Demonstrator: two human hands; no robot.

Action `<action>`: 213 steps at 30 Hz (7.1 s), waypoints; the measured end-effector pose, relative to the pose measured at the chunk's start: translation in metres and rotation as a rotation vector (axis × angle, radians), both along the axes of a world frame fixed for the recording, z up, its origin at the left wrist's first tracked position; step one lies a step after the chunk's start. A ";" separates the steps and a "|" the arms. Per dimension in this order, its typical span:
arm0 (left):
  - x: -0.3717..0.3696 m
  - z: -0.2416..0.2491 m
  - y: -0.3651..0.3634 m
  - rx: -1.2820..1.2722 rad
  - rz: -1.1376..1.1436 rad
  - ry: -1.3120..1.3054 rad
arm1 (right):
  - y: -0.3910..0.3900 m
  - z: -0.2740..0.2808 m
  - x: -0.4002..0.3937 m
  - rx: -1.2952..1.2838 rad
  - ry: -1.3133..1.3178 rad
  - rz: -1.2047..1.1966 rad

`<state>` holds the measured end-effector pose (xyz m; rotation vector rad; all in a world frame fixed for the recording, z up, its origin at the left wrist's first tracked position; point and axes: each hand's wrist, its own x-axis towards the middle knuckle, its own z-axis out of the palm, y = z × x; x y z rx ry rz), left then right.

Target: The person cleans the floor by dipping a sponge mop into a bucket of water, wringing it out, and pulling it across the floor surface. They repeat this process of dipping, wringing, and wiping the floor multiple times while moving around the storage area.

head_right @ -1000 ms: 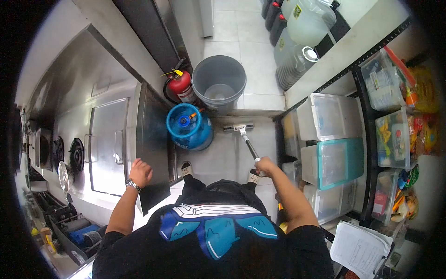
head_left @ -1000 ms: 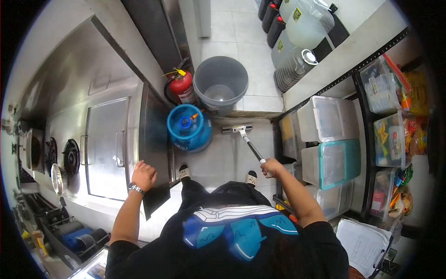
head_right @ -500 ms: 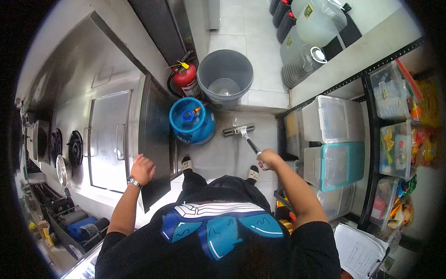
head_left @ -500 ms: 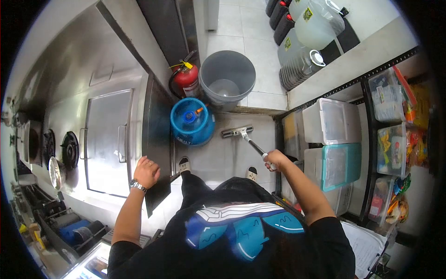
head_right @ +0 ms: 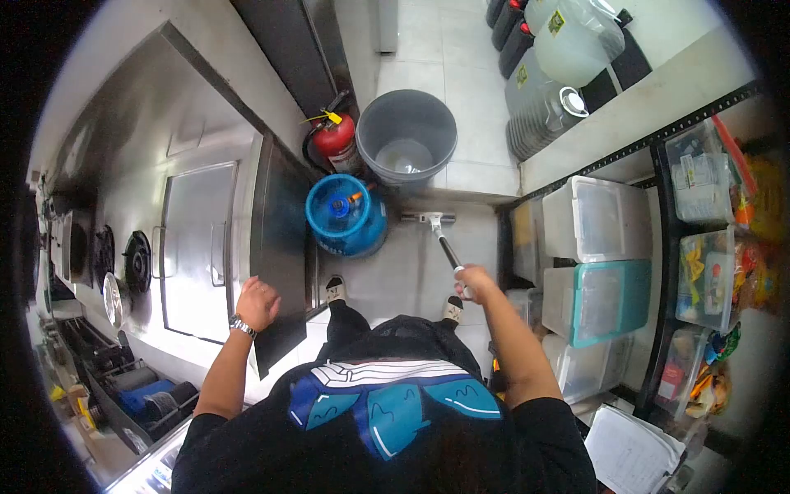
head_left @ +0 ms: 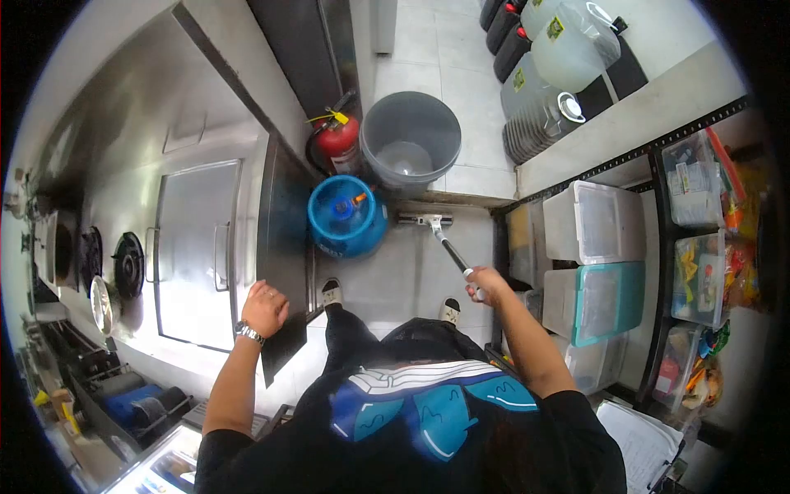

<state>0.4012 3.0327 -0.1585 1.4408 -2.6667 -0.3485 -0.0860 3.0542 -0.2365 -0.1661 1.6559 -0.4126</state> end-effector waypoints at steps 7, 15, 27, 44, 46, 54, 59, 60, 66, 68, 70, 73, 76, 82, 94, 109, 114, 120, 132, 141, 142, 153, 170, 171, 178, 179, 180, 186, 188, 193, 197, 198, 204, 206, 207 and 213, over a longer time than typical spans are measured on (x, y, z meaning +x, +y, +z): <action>0.003 -0.005 0.004 -0.056 -0.055 -0.317 | 0.034 -0.092 -0.002 -0.165 -0.577 -0.323; 0.008 -0.002 0.003 -0.011 -0.056 -0.127 | -0.010 -0.086 -0.008 0.100 -1.039 -0.686; 0.005 -0.011 0.006 -0.018 -0.078 -0.280 | -0.043 -0.127 0.003 -0.287 -0.704 -0.530; -0.022 -0.015 -0.007 0.050 0.006 -0.279 | -0.005 -0.320 0.013 0.088 -0.557 -0.487; -0.023 -0.020 -0.009 0.045 0.006 -0.316 | -0.014 -0.342 0.007 0.075 -0.647 -0.524; -0.026 -0.015 -0.009 0.037 -0.016 -0.302 | 0.005 -0.289 -0.023 0.094 -0.393 -0.219; -0.023 -0.010 -0.006 0.046 -0.065 -0.334 | 0.054 -0.205 -0.048 0.039 -0.353 -0.109; -0.024 -0.008 -0.006 0.050 -0.074 -0.353 | 0.064 -0.181 -0.050 0.030 -0.339 -0.105; -0.084 -0.033 -0.024 0.286 0.166 -0.084 | 0.116 -0.004 -0.054 -0.126 -0.218 0.024; -0.139 -0.034 -0.040 0.290 -0.043 0.046 | 0.127 0.055 -0.051 -0.173 -0.137 0.053; -0.196 -0.035 -0.049 0.292 -0.199 0.298 | 0.142 0.096 -0.047 -0.202 -0.096 0.064; -0.276 -0.010 -0.058 0.222 -0.341 0.493 | 0.147 0.151 -0.041 -0.213 -0.018 0.106; -0.341 0.024 -0.081 0.115 -0.347 0.746 | 0.136 0.171 -0.033 -0.258 0.047 0.146; -0.372 0.035 -0.152 0.013 0.025 0.866 | 0.084 0.153 -0.008 -0.529 0.194 0.225; -0.298 0.016 -0.208 0.274 0.373 0.917 | 0.014 0.139 0.047 -0.756 0.074 0.010; -0.268 0.028 -0.137 0.061 0.666 1.135 | -0.002 0.158 0.057 -0.764 0.187 0.113; -0.268 0.036 -0.122 0.082 0.675 1.092 | -0.005 0.157 0.056 -0.766 0.188 0.107; -0.272 0.034 -0.115 0.068 0.649 1.095 | -0.010 0.155 0.051 -0.745 0.176 0.112; -0.282 0.037 -0.090 0.225 0.651 1.087 | -0.037 0.155 0.053 -0.781 0.247 0.113; -0.280 0.032 -0.089 0.256 0.628 1.096 | -0.033 0.151 0.056 -0.782 0.257 0.109; -0.280 0.032 -0.089 0.248 0.622 1.087 | -0.033 0.152 0.056 -0.774 0.260 0.110; -0.281 0.036 -0.086 0.269 0.605 1.117 | -0.029 0.160 0.057 -0.749 0.269 0.104; -0.284 0.021 -0.177 0.210 0.448 1.322 | -0.022 0.166 0.052 -0.796 0.264 0.061; -0.287 0.016 -0.184 0.218 0.427 1.321 | -0.023 0.167 0.051 -0.798 0.263 0.052; -0.319 -0.012 -0.228 0.268 0.335 1.348 | -0.024 0.165 0.040 -0.745 0.274 0.042; -0.324 -0.014 -0.237 0.247 0.314 1.329 | -0.021 0.161 0.037 -0.742 0.244 0.033; -0.329 -0.011 -0.244 0.227 0.292 1.309 | -0.017 0.157 0.037 -0.739 0.214 0.023; -0.347 -0.006 -0.272 0.409 0.169 1.325 | -0.009 0.153 0.048 -0.683 0.148 0.065; -0.349 -0.008 -0.276 0.513 0.149 1.375 | -0.011 0.149 0.047 -0.690 0.171 0.100; -0.354 -0.003 -0.286 0.740 0.166 1.416 | -0.016 0.152 0.047 -0.701 0.223 0.064; -0.347 -0.012 -0.275 0.580 0.332 1.296 | -0.017 0.149 0.044 -0.661 0.186 0.012; -0.339 -0.009 -0.264 0.495 0.311 1.272 | -0.018 0.146 0.041 -0.659 0.196 0.019; -0.297 -0.001 -0.193 0.427 0.382 1.154 | -0.023 0.128 0.035 -0.630 0.190 0.050; -0.292 -0.007 -0.174 0.367 0.445 1.157 | -0.029 0.128 0.038 -0.614 0.227 0.050; -0.289 -0.016 -0.165 0.368 0.465 1.158 | -0.032 0.128 0.040 -0.605 0.245 0.049; -0.302 -0.016 -0.105 0.459 0.604 1.197 | -0.047 0.127 0.038 -0.655 0.305 0.061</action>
